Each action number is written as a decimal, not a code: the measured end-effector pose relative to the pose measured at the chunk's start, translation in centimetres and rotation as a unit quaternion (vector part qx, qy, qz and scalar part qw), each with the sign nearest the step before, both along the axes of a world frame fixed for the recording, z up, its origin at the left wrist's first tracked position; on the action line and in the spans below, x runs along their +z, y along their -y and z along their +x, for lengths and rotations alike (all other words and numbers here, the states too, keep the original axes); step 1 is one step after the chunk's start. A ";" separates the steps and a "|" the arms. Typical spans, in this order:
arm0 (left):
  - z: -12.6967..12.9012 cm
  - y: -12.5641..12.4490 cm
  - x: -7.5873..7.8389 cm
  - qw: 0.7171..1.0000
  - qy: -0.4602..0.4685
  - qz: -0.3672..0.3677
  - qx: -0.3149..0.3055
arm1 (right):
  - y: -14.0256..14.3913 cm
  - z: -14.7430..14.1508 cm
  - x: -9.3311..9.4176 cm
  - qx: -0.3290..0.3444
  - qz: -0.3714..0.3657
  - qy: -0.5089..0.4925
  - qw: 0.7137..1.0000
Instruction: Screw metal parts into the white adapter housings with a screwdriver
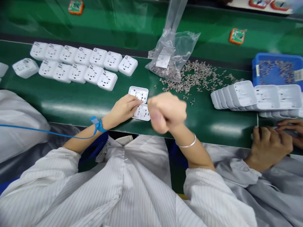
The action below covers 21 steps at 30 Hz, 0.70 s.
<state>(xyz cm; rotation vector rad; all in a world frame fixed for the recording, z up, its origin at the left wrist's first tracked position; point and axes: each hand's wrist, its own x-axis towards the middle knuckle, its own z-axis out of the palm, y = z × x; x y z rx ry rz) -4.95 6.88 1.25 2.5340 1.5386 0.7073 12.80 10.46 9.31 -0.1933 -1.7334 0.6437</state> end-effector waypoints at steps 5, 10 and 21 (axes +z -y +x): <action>0.0 0.2 -0.5 0.997 0.046 0.053 0.030 | -5.4 -5.7 0.4 0.007 -0.221 -0.139 0.965; -0.2 0.2 -0.4 0.996 0.078 0.018 0.035 | -10.3 -7.3 -2.1 0.083 -0.262 -0.032 0.961; -0.1 0.3 0.3 0.996 0.081 0.008 0.028 | -10.1 -8.8 -2.3 0.235 -0.347 -0.031 0.908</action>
